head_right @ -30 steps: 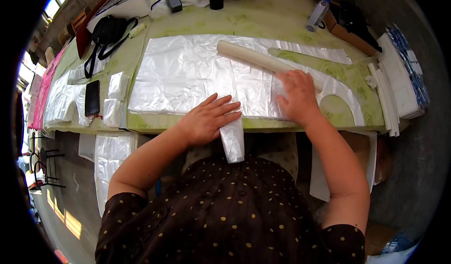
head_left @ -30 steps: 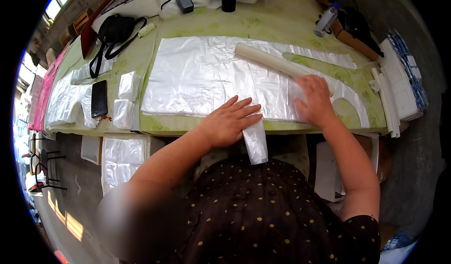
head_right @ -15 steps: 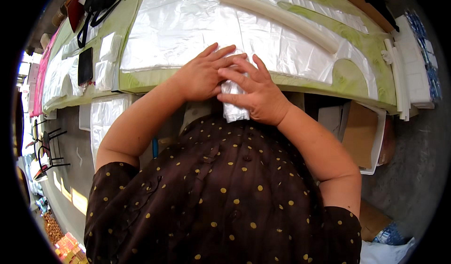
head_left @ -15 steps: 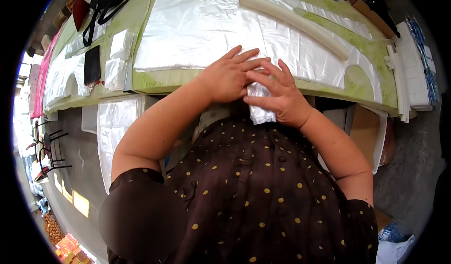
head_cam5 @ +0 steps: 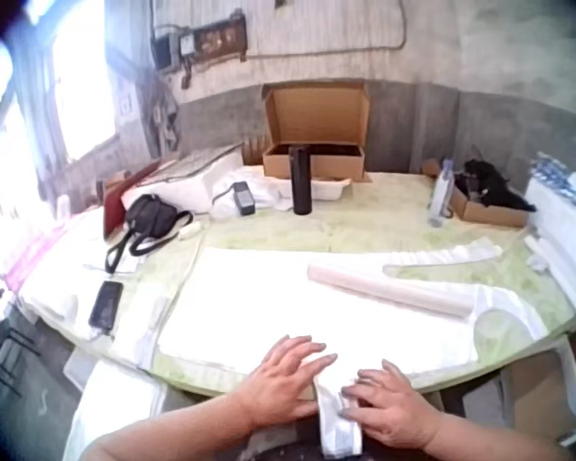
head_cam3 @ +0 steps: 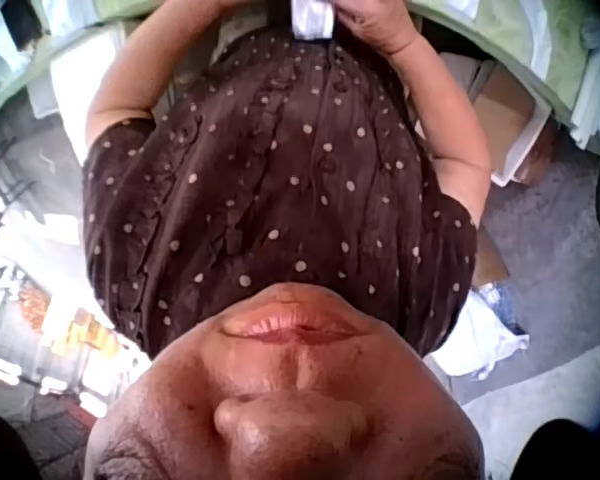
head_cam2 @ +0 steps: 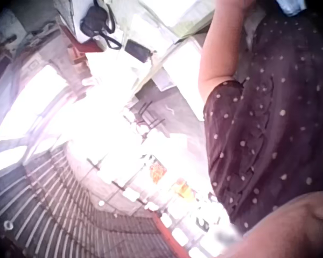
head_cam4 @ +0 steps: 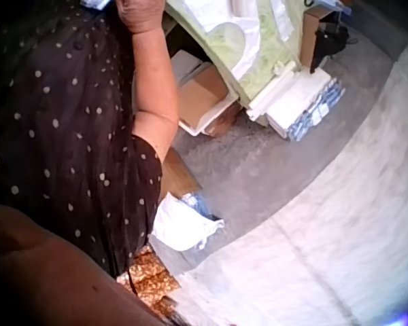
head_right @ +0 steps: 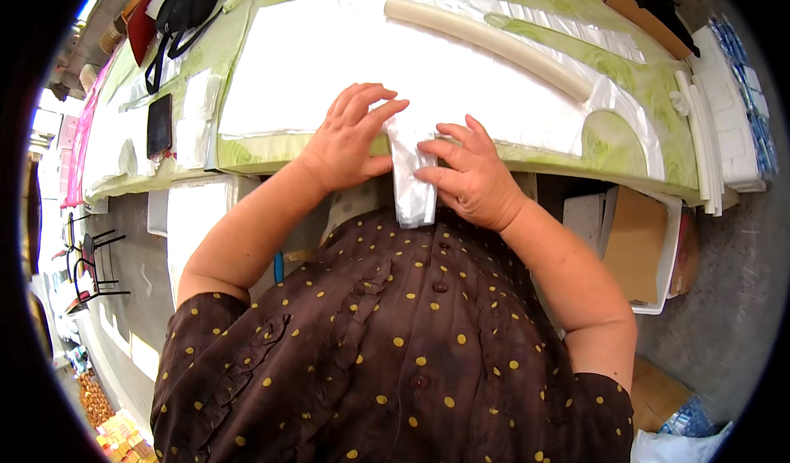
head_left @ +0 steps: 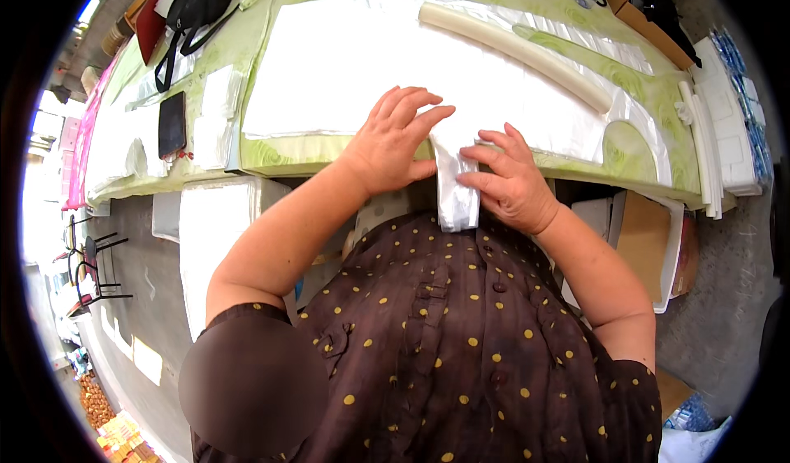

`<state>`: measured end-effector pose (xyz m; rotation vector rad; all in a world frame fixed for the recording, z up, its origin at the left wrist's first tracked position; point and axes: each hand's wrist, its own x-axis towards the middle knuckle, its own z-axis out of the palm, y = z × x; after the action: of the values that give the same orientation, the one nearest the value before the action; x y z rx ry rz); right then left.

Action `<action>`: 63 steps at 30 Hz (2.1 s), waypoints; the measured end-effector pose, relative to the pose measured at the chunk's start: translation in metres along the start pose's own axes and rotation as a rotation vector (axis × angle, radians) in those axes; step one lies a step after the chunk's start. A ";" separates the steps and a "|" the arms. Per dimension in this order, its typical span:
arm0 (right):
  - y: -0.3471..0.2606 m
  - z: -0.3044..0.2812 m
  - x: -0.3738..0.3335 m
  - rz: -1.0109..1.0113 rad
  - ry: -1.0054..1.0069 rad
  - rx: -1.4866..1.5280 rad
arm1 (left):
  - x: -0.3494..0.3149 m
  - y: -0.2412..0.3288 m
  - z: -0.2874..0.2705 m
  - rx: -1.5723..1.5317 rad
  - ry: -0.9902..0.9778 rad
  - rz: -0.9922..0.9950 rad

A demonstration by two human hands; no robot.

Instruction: The person wraps a white rectangular item in clear plastic wrap on a work table. They roll the item in the wrap, fold the edges, and place the finished package into a white bin. The process is repeated for multiple items.

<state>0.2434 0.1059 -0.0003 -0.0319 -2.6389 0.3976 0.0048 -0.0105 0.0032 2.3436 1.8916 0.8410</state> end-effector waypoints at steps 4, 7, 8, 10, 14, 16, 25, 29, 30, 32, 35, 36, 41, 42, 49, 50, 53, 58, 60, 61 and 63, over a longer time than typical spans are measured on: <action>-0.005 0.001 0.006 -0.016 0.041 0.032 | 0.000 0.003 -0.001 0.081 -0.068 0.044; -0.003 -0.001 0.013 0.037 0.033 -0.050 | 0.002 0.004 -0.002 0.079 -0.074 0.045; 0.001 0.000 0.015 0.057 0.032 -0.056 | 0.003 0.004 -0.003 0.076 -0.077 0.040; 0.004 -0.004 0.019 0.046 0.032 -0.054 | 0.003 0.006 -0.004 0.080 -0.086 0.033; 0.017 0.001 0.028 0.053 0.147 0.127 | 0.003 0.001 -0.005 0.039 -0.097 0.015; 0.026 0.001 0.034 0.155 0.120 0.231 | 0.004 0.001 -0.006 0.007 -0.083 0.004; 0.036 -0.005 0.080 0.895 -0.074 0.474 | 0.011 -0.007 0.012 -0.321 0.115 -0.321; 0.038 0.003 0.081 0.892 -0.078 0.382 | 0.010 -0.007 0.017 -0.286 0.136 -0.347; 0.038 0.002 0.082 0.900 -0.086 0.363 | 0.010 -0.005 0.015 -0.263 0.126 -0.349; 0.037 0.001 0.086 0.918 -0.103 0.326 | 0.011 0.003 0.009 -0.086 0.067 -0.366; 0.037 -0.001 0.091 0.934 -0.161 0.267 | 0.019 0.006 0.006 0.093 0.074 -0.240; 0.038 -0.001 0.092 0.934 -0.154 0.265 | 0.022 0.006 0.006 0.138 0.091 -0.176; 0.032 -0.001 0.089 0.956 -0.122 0.295 | 0.038 -0.010 0.012 0.222 -0.216 -0.160; 0.028 -0.003 0.085 0.955 -0.122 0.314 | 0.036 -0.010 0.011 0.218 -0.230 -0.160; -0.018 -0.016 0.030 0.836 -0.049 0.665 | 0.005 0.019 -0.003 0.062 -0.247 -0.063; -0.022 -0.016 0.022 0.805 -0.013 0.710 | 0.000 0.020 0.000 0.058 -0.160 -0.065; -0.020 -0.020 0.014 0.588 0.116 0.547 | -0.006 0.018 0.005 -0.025 -0.107 -0.120; 0.014 -0.022 0.014 0.247 0.114 0.114 | -0.003 0.014 0.008 -0.027 0.003 -0.094; 0.023 -0.017 0.019 0.197 0.084 0.051 | 0.000 0.009 0.010 -0.074 0.064 -0.117; 0.027 -0.014 0.023 0.220 0.067 0.041 | 0.003 0.006 0.009 -0.114 0.080 -0.150; 0.032 -0.009 0.031 0.265 0.031 0.022 | 0.007 0.004 0.010 -0.161 0.124 -0.232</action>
<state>0.2187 0.1420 0.0120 -0.3808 -2.6058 0.5086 0.0133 -0.0016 -0.0017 1.9771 2.0062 1.0878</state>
